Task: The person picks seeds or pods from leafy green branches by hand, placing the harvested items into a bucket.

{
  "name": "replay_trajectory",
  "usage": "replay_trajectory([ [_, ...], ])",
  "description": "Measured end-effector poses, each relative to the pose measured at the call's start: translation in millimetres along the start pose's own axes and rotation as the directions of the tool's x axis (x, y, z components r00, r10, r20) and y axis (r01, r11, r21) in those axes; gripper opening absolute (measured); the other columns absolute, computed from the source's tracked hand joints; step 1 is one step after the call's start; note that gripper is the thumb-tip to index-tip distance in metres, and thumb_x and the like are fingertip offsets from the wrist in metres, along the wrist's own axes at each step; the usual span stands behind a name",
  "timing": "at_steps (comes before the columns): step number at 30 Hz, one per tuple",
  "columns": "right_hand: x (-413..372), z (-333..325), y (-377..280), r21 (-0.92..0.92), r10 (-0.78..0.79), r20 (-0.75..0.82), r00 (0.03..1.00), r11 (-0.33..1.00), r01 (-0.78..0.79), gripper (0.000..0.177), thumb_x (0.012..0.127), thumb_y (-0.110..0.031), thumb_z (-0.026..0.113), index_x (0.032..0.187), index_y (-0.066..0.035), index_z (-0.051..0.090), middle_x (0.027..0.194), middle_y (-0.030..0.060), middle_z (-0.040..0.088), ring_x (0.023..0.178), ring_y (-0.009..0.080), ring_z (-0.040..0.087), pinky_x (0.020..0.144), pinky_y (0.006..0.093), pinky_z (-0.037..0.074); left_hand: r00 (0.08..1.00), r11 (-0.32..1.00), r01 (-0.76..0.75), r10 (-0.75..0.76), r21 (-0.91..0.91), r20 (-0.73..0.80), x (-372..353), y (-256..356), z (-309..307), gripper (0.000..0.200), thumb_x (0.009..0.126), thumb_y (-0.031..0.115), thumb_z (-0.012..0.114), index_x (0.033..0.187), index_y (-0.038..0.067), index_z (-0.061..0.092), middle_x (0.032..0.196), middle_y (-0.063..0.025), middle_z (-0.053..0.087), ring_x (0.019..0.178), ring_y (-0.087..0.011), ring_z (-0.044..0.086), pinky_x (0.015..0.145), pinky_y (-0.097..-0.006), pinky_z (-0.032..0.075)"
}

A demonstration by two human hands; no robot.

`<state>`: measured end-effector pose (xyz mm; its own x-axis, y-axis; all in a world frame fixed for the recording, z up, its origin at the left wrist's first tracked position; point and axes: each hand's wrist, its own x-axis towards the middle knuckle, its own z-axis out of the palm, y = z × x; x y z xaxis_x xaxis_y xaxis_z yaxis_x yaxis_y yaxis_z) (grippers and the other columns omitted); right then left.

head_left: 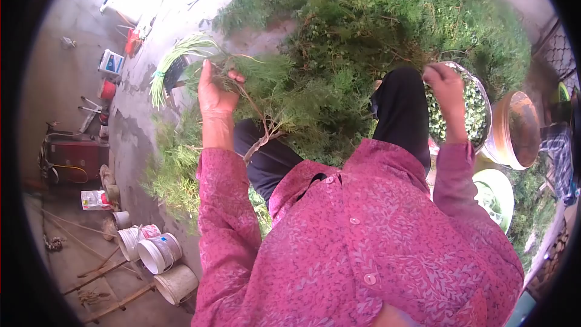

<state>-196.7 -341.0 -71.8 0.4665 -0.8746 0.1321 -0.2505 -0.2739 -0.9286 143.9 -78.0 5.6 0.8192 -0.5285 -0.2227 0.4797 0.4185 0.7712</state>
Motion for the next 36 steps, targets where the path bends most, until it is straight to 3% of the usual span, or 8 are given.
replay_trajectory([
  [9, -31.6, 207.6, 42.9, 0.112, 0.371, 0.865, 0.338, 0.513, -0.851, 0.041, 0.081, -0.026, 0.061, 0.112, -0.002, 0.050, 0.099, 0.0109, 0.058, 0.079, 0.0206, 0.059, 0.070, 0.0330, 0.048, 0.996, 0.990, 0.081, -0.084, 0.116, 0.023, -1.0, -33.3, 26.1, 0.047, 0.082, 0.047, 0.052, 0.105, 0.007, 0.046, 0.086, -0.0118, 0.053, 0.065, -0.0187, 0.047, 0.061, -0.0359, 0.040],
  [16, -43.4, 257.8, 56.1, 0.159, 0.328, 0.894, 0.307, 0.408, -0.899, 0.036, 0.086, -0.027, 0.051, 0.115, -0.006, 0.046, 0.116, 0.0142, 0.050, 0.095, 0.0252, 0.054, 0.076, 0.0399, 0.044, 0.979, 0.958, 0.165, -0.187, 0.236, 0.076, -2.4, -52.8, 31.5, 0.047, 0.080, 0.048, 0.055, 0.106, 0.010, 0.048, 0.088, -0.0108, 0.054, 0.066, -0.0190, 0.049, 0.062, -0.0372, 0.042],
  [21, -43.8, 262.8, 51.7, 0.243, 0.095, 0.968, 0.231, -0.146, -0.959, 0.022, 0.087, -0.023, 0.049, 0.105, -0.012, 0.055, 0.109, 0.0076, 0.055, 0.093, 0.0232, 0.053, 0.075, 0.0328, 0.044, 0.977, 0.952, 0.169, -0.196, 0.257, 0.085, -5.0, -69.6, 30.8, 0.038, 0.079, 0.037, 0.062, 0.103, 0.009, 0.050, 0.087, -0.0084, 0.054, 0.068, -0.0181, 0.051, 0.061, -0.0358, 0.044],
  [28, -46.1, 255.8, 28.5, 0.371, 0.001, 0.928, 0.373, -0.080, -0.925, 0.018, 0.085, -0.020, 0.054, 0.100, -0.012, 0.057, 0.096, -0.0008, 0.058, 0.086, 0.0169, 0.054, 0.075, 0.0329, 0.044, 0.985, 0.880, 0.013, -0.092, 0.474, 0.145, 6.7, -70.0, 15.7, 0.036, 0.076, 0.011, 0.064, 0.107, 0.005, 0.049, 0.089, -0.0056, 0.054, 0.073, -0.0166, 0.052, 0.061, -0.0345, 0.046],
  [30, -43.2, 250.8, 25.8, 0.598, -0.494, 0.548, 0.675, 0.795, 0.096, 0.021, 0.084, -0.020, 0.056, 0.103, -0.011, 0.057, 0.098, -0.0019, 0.058, 0.089, 0.0131, 0.053, 0.077, 0.0313, 0.044, 0.960, 0.503, -0.266, 0.218, 0.822, 0.177, 11.9, -78.2, 19.1, 0.042, 0.071, -0.002, 0.058, 0.111, 0.001, 0.047, 0.095, -0.0102, 0.054, 0.080, -0.0246, 0.054, 0.068, -0.0369, 0.047],
  [31, -42.9, 247.7, 20.7, 0.602, -0.495, 0.543, 0.678, 0.793, 0.096, 0.021, 0.084, -0.020, 0.056, 0.103, -0.011, 0.057, 0.098, -0.0019, 0.058, 0.089, 0.0131, 0.053, 0.077, 0.0313, 0.044, 0.959, 0.498, -0.267, 0.216, 0.825, 0.180, 13.2, -81.7, 21.8, 0.042, 0.071, -0.002, 0.058, 0.111, 0.001, 0.047, 0.095, -0.0102, 0.054, 0.080, -0.0246, 0.054, 0.068, -0.0369, 0.047],
  [33, -40.8, 236.5, 5.6, 0.483, -0.014, 0.859, 0.512, 0.351, -0.802, 0.029, 0.082, -0.018, 0.058, 0.110, -0.011, 0.056, 0.102, 0.0012, 0.057, 0.087, 0.0128, 0.053, 0.074, 0.0299, 0.046, 0.808, -0.297, -0.421, 0.308, 0.857, 0.503, 14.5, -89.9, 28.9, 0.050, 0.064, -0.007, 0.053, 0.113, -0.001, 0.044, 0.102, -0.0186, 0.052, 0.092, -0.0345, 0.052, 0.079, -0.0390, 0.044],
  [36, -43.2, 212.9, -14.9, 0.559, -0.071, 0.811, 0.581, 0.388, -0.733, 0.030, 0.081, -0.017, 0.057, 0.110, -0.008, 0.055, 0.102, 0.0038, 0.056, 0.090, 0.0156, 0.053, 0.078, 0.0305, 0.044, 0.612, -0.598, -0.554, 0.179, 0.579, 0.770, 4.9, -94.8, 47.6, 0.042, 0.064, -0.003, 0.051, 0.105, 0.002, 0.052, 0.109, -0.0227, 0.050, 0.104, -0.0357, 0.046, 0.089, -0.0412, 0.036],
])
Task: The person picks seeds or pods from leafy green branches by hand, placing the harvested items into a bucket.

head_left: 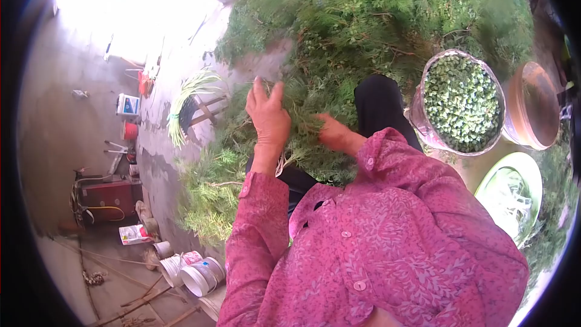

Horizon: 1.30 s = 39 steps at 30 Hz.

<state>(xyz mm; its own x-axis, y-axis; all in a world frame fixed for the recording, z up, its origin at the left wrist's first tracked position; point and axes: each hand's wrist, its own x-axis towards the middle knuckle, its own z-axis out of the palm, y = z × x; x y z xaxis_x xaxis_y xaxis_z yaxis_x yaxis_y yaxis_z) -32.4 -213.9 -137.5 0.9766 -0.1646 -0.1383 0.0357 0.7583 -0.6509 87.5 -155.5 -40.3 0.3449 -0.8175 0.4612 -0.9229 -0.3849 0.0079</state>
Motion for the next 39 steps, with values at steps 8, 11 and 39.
replay_trajectory([
  [8, 0.2, 51.0, -19.6, -0.353, -0.364, 0.029, 0.931, 0.868, 0.350, 0.027, 0.085, -0.019, 0.051, 0.104, 0.000, 0.056, 0.092, 0.0056, 0.059, 0.085, 0.0133, 0.052, 0.079, 0.0293, 0.043, 0.936, 0.974, -0.034, 0.111, -0.226, 0.336, 1.4, -23.5, -23.6, 0.015, 0.071, 0.015, 0.057, 0.080, 0.004, 0.062, 0.094, -0.0161, 0.060, 0.103, -0.0303, 0.049, 0.094, -0.0440, 0.029],
  [11, 18.4, 62.5, -5.6, -0.422, -0.233, 0.022, 0.972, 0.879, 0.220, 0.027, 0.082, -0.020, 0.053, 0.101, 0.000, 0.058, 0.090, 0.0079, 0.061, 0.083, 0.0146, 0.053, 0.078, 0.0305, 0.042, 0.904, 0.999, -0.008, 0.026, -0.045, 0.426, 11.9, -9.6, -60.2, 0.028, 0.073, 0.031, 0.059, 0.073, 0.003, 0.062, 0.082, -0.0143, 0.062, 0.093, -0.0292, 0.054, 0.092, -0.0430, 0.030],
  [39, -71.0, 118.7, -101.1, -0.808, -0.457, 0.162, 0.875, 0.447, 0.383, 0.029, 0.075, -0.016, 0.065, 0.098, 0.000, 0.060, 0.088, 0.0090, 0.061, 0.078, 0.0142, 0.057, 0.071, 0.0253, 0.046, 0.659, -0.135, 0.400, -0.644, -0.906, 0.387, -87.4, -16.0, -117.7, 0.018, 0.077, 0.006, 0.066, 0.092, 0.003, 0.056, 0.077, -0.0025, 0.058, 0.066, -0.0100, 0.055, 0.058, -0.0235, 0.046],
])
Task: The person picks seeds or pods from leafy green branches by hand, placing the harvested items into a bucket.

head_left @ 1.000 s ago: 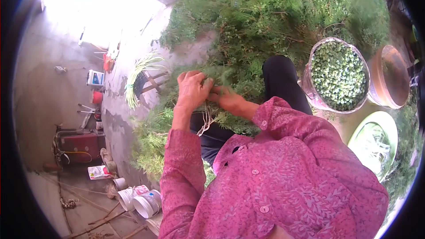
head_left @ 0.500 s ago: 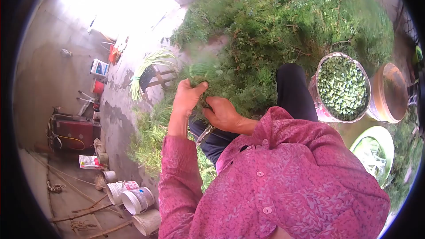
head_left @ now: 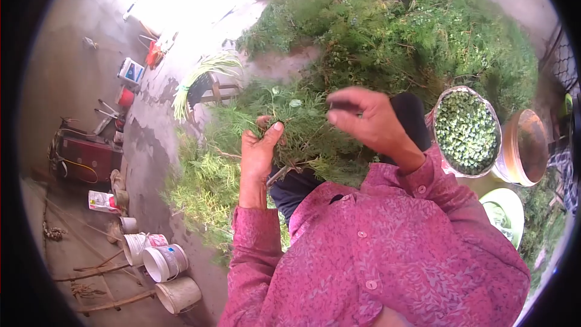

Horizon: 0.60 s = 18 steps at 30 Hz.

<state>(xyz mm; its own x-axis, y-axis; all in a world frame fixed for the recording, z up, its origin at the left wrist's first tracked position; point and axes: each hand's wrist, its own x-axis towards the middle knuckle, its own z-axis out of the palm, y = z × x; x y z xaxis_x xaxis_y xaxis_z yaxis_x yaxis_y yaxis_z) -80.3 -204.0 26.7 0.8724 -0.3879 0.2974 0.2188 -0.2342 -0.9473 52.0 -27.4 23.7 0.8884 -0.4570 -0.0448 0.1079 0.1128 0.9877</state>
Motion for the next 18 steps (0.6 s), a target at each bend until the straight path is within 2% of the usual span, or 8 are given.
replay_trajectory([
  [1, 4.4, -3.8, -5.7, -0.123, -0.089, -0.134, 0.987, 0.990, 0.073, 0.031, 0.073, -0.016, 0.067, 0.098, 0.000, 0.060, 0.089, 0.0099, 0.061, 0.079, 0.0152, 0.057, 0.071, 0.0259, 0.046, 0.999, 0.998, 0.008, -0.010, 0.064, 0.030, -4.0, 2.8, 2.1, 0.018, 0.077, 0.007, 0.066, 0.092, 0.003, 0.056, 0.076, -0.0025, 0.059, 0.065, -0.0098, 0.055, 0.057, -0.0230, 0.045],
  [2, 9.7, -4.1, -6.6, -0.132, -0.090, -0.133, 0.987, 0.989, 0.073, 0.031, 0.073, -0.016, 0.067, 0.098, 0.000, 0.060, 0.089, 0.0099, 0.061, 0.079, 0.0152, 0.057, 0.071, 0.0259, 0.046, 0.998, 0.992, 0.011, -0.019, 0.128, 0.060, -6.8, 4.6, 3.8, 0.019, 0.077, 0.007, 0.066, 0.092, 0.002, 0.056, 0.076, -0.0025, 0.059, 0.064, -0.0096, 0.055, 0.057, -0.0225, 0.045],
  [4, 19.8, 2.1, -7.5, -0.363, -0.352, -0.090, 0.932, 0.882, 0.299, 0.032, 0.069, -0.015, 0.070, 0.097, -0.001, 0.060, 0.086, 0.0114, 0.061, 0.077, 0.0189, 0.058, 0.068, 0.0277, 0.046, 0.995, 0.991, 0.001, -0.014, 0.132, 0.096, -12.0, 3.6, 8.2, 0.020, 0.076, 0.008, 0.067, 0.092, 0.002, 0.056, 0.074, -0.0020, 0.059, 0.063, -0.0091, 0.054, 0.056, -0.0221, 0.045],
  [8, 20.3, 23.2, 5.8, -0.415, -0.285, 0.049, 0.957, 0.866, 0.279, 0.028, 0.069, -0.013, 0.068, 0.093, -0.002, 0.060, 0.082, 0.0104, 0.061, 0.069, 0.0207, 0.058, 0.063, 0.0305, 0.046, 0.986, 0.987, -0.003, -0.024, 0.163, 0.165, -14.8, 1.1, 7.8, 0.021, 0.075, 0.009, 0.068, 0.092, 0.003, 0.057, 0.072, -0.0004, 0.059, 0.060, -0.0073, 0.053, 0.054, -0.0211, 0.043],
  [10, 20.8, 25.2, 6.6, -0.325, -0.259, 0.062, 0.964, 0.908, 0.265, 0.027, 0.069, -0.011, 0.067, 0.094, -0.002, 0.060, 0.079, 0.0087, 0.061, 0.068, 0.0177, 0.058, 0.061, 0.0287, 0.045, 0.984, 0.985, -0.004, -0.028, 0.175, 0.177, -15.9, 2.5, 5.2, 0.020, 0.075, 0.009, 0.068, 0.091, 0.003, 0.057, 0.072, 0.0003, 0.059, 0.060, -0.0064, 0.052, 0.054, -0.0205, 0.042],
  [13, 17.4, 19.0, 1.6, -0.101, -0.028, 0.035, 0.999, 0.994, 0.032, 0.027, 0.069, -0.009, 0.066, 0.095, -0.002, 0.059, 0.076, 0.0074, 0.060, 0.068, 0.0156, 0.058, 0.060, 0.0269, 0.045, 0.976, 0.980, 0.020, -0.062, 0.200, 0.207, -19.0, 8.7, 5.0, 0.017, 0.075, 0.009, 0.068, 0.089, 0.004, 0.059, 0.073, 0.0014, 0.059, 0.060, -0.0046, 0.051, 0.053, -0.0193, 0.041],
  [15, 16.2, 15.2, 0.6, -0.024, -0.139, 0.013, 0.990, 0.990, 0.139, 0.027, 0.071, -0.012, 0.063, 0.096, -0.003, 0.059, 0.078, 0.0137, 0.059, 0.066, 0.0178, 0.058, 0.058, 0.0276, 0.046, 0.972, 0.977, 0.041, -0.088, 0.208, 0.219, -17.7, 10.2, 7.1, 0.015, 0.075, 0.009, 0.068, 0.087, 0.004, 0.060, 0.074, 0.0019, 0.060, 0.060, -0.0039, 0.050, 0.053, -0.0187, 0.040],
  [18, 11.0, 12.4, -16.7, -0.137, -0.256, 0.005, 0.967, 0.957, 0.255, 0.028, 0.069, -0.011, 0.067, 0.095, -0.002, 0.060, 0.077, 0.0075, 0.059, 0.071, 0.0185, 0.059, 0.062, 0.0275, 0.045, 0.972, 0.981, -0.001, -0.044, 0.193, 0.232, -15.9, 7.5, 9.1, 0.013, 0.075, 0.010, 0.069, 0.083, 0.005, 0.061, 0.074, 0.0033, 0.060, 0.060, -0.0030, 0.049, 0.052, -0.0186, 0.039],
])
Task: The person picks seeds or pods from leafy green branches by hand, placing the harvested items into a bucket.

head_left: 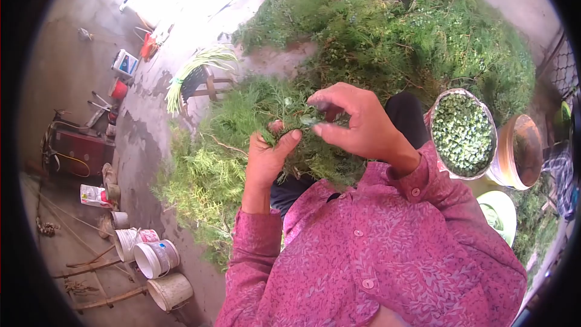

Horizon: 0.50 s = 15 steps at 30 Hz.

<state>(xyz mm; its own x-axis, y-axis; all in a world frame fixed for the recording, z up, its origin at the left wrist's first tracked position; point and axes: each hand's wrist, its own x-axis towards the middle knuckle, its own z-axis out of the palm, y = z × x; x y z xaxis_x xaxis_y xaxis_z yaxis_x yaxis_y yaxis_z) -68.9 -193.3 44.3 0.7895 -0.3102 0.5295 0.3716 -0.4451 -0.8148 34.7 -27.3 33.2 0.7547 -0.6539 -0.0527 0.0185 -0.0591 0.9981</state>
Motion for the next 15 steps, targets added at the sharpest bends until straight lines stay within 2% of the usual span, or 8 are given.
replay_trajectory([
  [1, 0.4, 0.7, 0.3, 0.000, 0.002, 0.002, 1.000, 1.000, -0.002, 0.028, 0.069, -0.011, 0.067, 0.095, -0.002, 0.060, 0.077, 0.0075, 0.059, 0.071, 0.0185, 0.059, 0.062, 0.0275, 0.045, 1.000, 1.000, 0.012, -0.012, -0.023, 0.017, 0.8, -2.4, 0.9, 0.013, 0.075, 0.010, 0.069, 0.083, 0.005, 0.062, 0.073, 0.0041, 0.059, 0.060, -0.0028, 0.048, 0.052, -0.0187, 0.038],
  [3, 1.8, 2.2, 0.7, -0.327, -0.206, -0.001, 0.979, 0.925, 0.194, 0.029, 0.067, -0.014, 0.068, 0.092, -0.003, 0.060, 0.077, 0.0096, 0.058, 0.070, 0.0237, 0.058, 0.065, 0.0311, 0.045, 0.999, 0.999, 0.026, -0.025, -0.045, 0.034, 0.9, -3.5, 3.4, 0.013, 0.075, 0.010, 0.069, 0.083, 0.004, 0.062, 0.072, 0.0049, 0.058, 0.060, -0.0027, 0.048, 0.052, -0.0189, 0.038],
  [5, 0.9, 5.7, 7.6, -0.335, -0.177, 0.038, 0.983, 0.925, 0.180, 0.028, 0.067, -0.016, 0.069, 0.090, -0.003, 0.060, 0.077, 0.0103, 0.058, 0.070, 0.0261, 0.057, 0.066, 0.0328, 0.045, 0.999, 0.989, 0.016, -0.023, 0.149, 0.044, 1.4, -0.6, 5.8, 0.014, 0.075, 0.011, 0.069, 0.084, 0.004, 0.062, 0.074, 0.0050, 0.057, 0.061, -0.0027, 0.047, 0.053, -0.0192, 0.038],
  [10, -0.7, 10.5, 17.6, -0.355, -0.195, 0.055, 0.979, 0.913, 0.202, 0.019, 0.072, -0.018, 0.065, 0.083, -0.003, 0.060, 0.069, 0.0100, 0.055, 0.064, 0.0222, 0.056, 0.061, 0.0325, 0.044, 0.996, 1.000, 0.019, -0.020, 0.015, 0.083, -1.7, 1.2, 3.0, 0.019, 0.074, 0.011, 0.070, 0.088, 0.002, 0.061, 0.080, 0.0035, 0.057, 0.067, -0.0036, 0.048, 0.056, -0.0190, 0.039],
  [12, -2.4, 8.8, 19.6, -0.095, 0.129, 0.063, 0.990, 0.988, -0.123, 0.015, 0.078, -0.018, 0.059, 0.076, -0.003, 0.060, 0.061, 0.0064, 0.054, 0.059, 0.0142, 0.055, 0.056, 0.0287, 0.043, 0.995, 1.000, 0.028, -0.027, -0.010, 0.097, -3.9, 1.7, 1.2, 0.022, 0.073, 0.012, 0.071, 0.090, 0.001, 0.061, 0.083, 0.0025, 0.058, 0.069, -0.0040, 0.050, 0.058, -0.0188, 0.040],
  [13, -0.6, 4.6, 25.4, 0.231, 0.299, 0.046, 0.953, 0.925, -0.302, 0.015, 0.080, -0.017, 0.057, 0.073, -0.003, 0.060, 0.059, 0.0040, 0.053, 0.058, 0.0109, 0.054, 0.054, 0.0262, 0.042, 0.999, 1.000, 0.011, -0.011, 0.023, 0.033, -6.6, -0.2, 0.1, 0.027, 0.071, 0.012, 0.072, 0.092, 0.000, 0.060, 0.084, 0.0011, 0.059, 0.072, -0.0053, 0.051, 0.061, -0.0190, 0.042],
  [14, 2.1, -2.7, 34.3, 0.529, 0.456, 0.087, 0.886, 0.732, -0.429, 0.018, 0.081, -0.016, 0.055, 0.069, -0.004, 0.060, 0.057, 0.0016, 0.053, 0.057, 0.0077, 0.053, 0.052, 0.0236, 0.042, 0.999, 0.998, -0.004, 0.006, 0.057, -0.031, -9.7, -2.1, -1.2, 0.032, 0.069, 0.013, 0.074, 0.094, -0.001, 0.060, 0.085, -0.0002, 0.060, 0.074, -0.0066, 0.053, 0.064, -0.0193, 0.043],
  [15, 1.9, -13.6, 41.7, 0.577, 0.491, 0.076, 0.868, 0.688, -0.440, 0.012, 0.082, -0.013, 0.052, 0.079, -0.004, 0.060, 0.068, 0.0014, 0.057, 0.057, 0.0076, 0.053, 0.049, 0.0205, 0.041, 0.999, 0.998, -0.003, 0.005, 0.056, -0.034, -11.9, -5.3, -5.1, 0.032, 0.069, 0.013, 0.074, 0.094, -0.001, 0.060, 0.085, -0.0002, 0.060, 0.074, -0.0066, 0.053, 0.064, -0.0193, 0.043],
])
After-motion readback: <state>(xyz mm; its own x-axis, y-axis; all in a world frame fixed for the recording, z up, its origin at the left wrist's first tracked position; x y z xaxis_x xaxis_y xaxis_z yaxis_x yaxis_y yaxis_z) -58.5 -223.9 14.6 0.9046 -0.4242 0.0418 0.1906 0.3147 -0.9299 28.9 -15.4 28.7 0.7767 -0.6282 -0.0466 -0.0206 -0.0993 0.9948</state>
